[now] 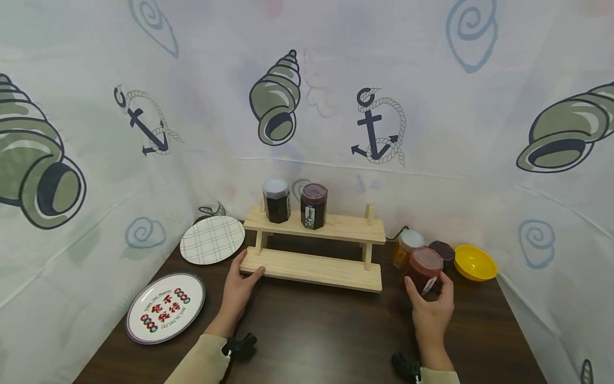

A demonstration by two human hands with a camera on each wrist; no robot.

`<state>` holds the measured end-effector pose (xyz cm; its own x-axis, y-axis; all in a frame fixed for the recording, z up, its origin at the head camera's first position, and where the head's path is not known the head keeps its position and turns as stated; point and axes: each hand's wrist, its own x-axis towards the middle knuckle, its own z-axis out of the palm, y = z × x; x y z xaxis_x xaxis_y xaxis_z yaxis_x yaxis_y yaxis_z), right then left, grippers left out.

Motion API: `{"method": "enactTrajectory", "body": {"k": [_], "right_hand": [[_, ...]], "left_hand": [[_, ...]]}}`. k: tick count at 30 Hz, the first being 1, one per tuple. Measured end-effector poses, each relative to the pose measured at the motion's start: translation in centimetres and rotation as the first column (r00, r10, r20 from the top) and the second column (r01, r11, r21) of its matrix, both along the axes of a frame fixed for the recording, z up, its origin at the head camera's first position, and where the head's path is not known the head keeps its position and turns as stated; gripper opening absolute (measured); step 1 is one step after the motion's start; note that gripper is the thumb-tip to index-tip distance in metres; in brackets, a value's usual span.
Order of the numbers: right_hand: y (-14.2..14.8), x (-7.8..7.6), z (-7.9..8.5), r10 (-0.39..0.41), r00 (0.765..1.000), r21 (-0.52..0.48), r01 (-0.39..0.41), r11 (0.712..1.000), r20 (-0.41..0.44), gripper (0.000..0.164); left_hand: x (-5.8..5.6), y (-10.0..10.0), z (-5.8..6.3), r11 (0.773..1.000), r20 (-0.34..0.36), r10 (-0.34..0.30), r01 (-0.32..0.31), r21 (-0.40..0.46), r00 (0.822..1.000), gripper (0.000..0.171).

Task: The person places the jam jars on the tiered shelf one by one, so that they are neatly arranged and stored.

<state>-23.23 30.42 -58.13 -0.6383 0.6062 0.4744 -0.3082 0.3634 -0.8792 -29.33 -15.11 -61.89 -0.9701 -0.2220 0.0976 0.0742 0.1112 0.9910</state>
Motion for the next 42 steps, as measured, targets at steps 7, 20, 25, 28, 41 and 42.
{"method": "enactTrajectory", "body": {"k": [7, 20, 25, 28, 41, 42], "right_hand": [[-2.9, -0.4, 2.4, 0.047, 0.998, -0.001, -0.047, 0.999, -0.035, 0.076], [-7.6, -3.1, 5.1, 0.178, 0.962, -0.117, -0.205, 0.972, -0.208, 0.077], [-8.7, -4.7, 5.6, 0.208, 0.957, -0.155, -0.241, 0.958, -0.202, 0.071], [-9.3, -5.6, 6.0, 0.219, 0.960, -0.135, -0.243, 0.961, -0.172, 0.071], [-10.8, -9.1, 6.6, 0.192, 0.977, 0.022, -0.191, 0.981, -0.097, 0.072], [-11.0, -9.3, 6.6, 0.176, 0.981, 0.045, -0.173, 0.984, -0.084, 0.073]], "left_hand": [[0.0, 0.1, 0.1, 1.000, -0.002, 0.012, -0.012, 0.012, 1.000, 0.087], [0.0, 0.0, 0.3, 1.000, 0.002, 0.003, -0.003, 0.013, 1.000, 0.087], [0.0, 0.2, 0.3, 1.000, -0.003, -0.004, 0.004, 0.023, 1.000, 0.087], [0.0, 0.2, 0.2, 1.000, 0.001, -0.007, 0.007, 0.024, 1.000, 0.089], [0.0, 0.5, 0.2, 0.999, 0.009, -0.003, 0.002, 0.036, 1.000, 0.090], [0.0, 0.4, 0.3, 0.999, 0.008, 0.000, -0.001, 0.036, 1.000, 0.090]]}}
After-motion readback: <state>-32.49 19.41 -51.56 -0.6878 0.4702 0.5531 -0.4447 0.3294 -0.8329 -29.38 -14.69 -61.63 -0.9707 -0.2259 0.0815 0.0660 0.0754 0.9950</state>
